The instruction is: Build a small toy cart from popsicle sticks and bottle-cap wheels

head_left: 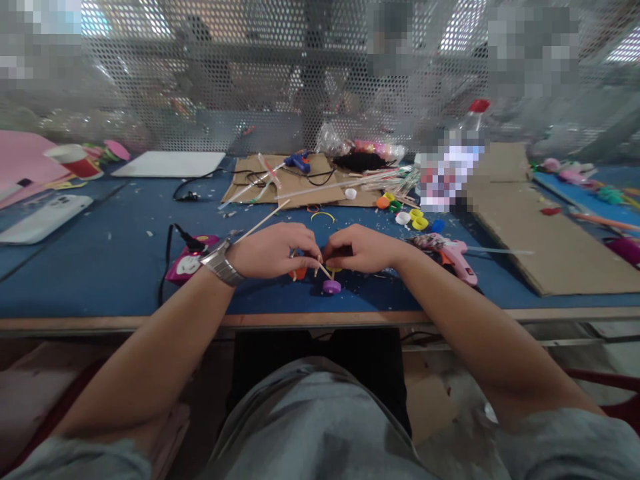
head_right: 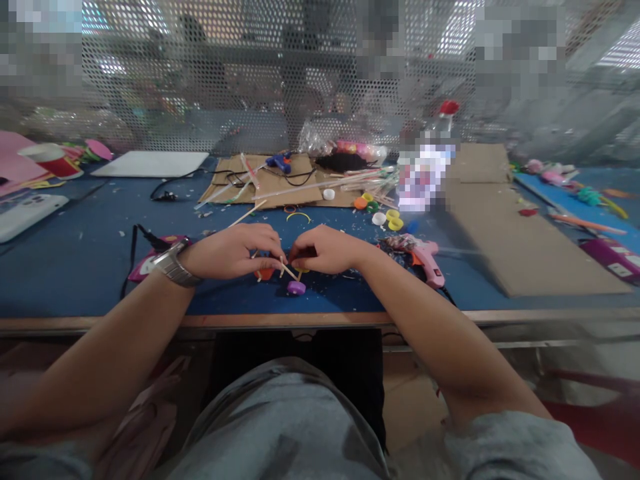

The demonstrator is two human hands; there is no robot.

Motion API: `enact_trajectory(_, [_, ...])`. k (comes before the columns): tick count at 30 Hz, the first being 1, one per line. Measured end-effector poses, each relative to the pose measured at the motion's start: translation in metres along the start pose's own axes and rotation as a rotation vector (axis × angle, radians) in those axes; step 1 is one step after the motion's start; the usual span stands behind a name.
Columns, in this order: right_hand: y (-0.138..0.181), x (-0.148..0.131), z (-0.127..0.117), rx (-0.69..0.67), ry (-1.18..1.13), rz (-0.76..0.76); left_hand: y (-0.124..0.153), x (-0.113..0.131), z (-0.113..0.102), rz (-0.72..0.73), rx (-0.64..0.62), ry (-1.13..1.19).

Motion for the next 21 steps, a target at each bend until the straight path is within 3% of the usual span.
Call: enact_trajectory(21, [0.0015,0.0029,-0.0030,-0.022,0.004,0.002,-0.0013,0.0043,0.0065,-0.004,-0.036,-0.036])
Point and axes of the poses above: each hand's wrist, its own y-axis away from the middle knuckle, its own z-axis out of the palm, x = y × z, the point moved 3 cm from there along -y, towards the middle knuckle, and after that the axes turned 2 degrees about -y, right-handed, at the moved point
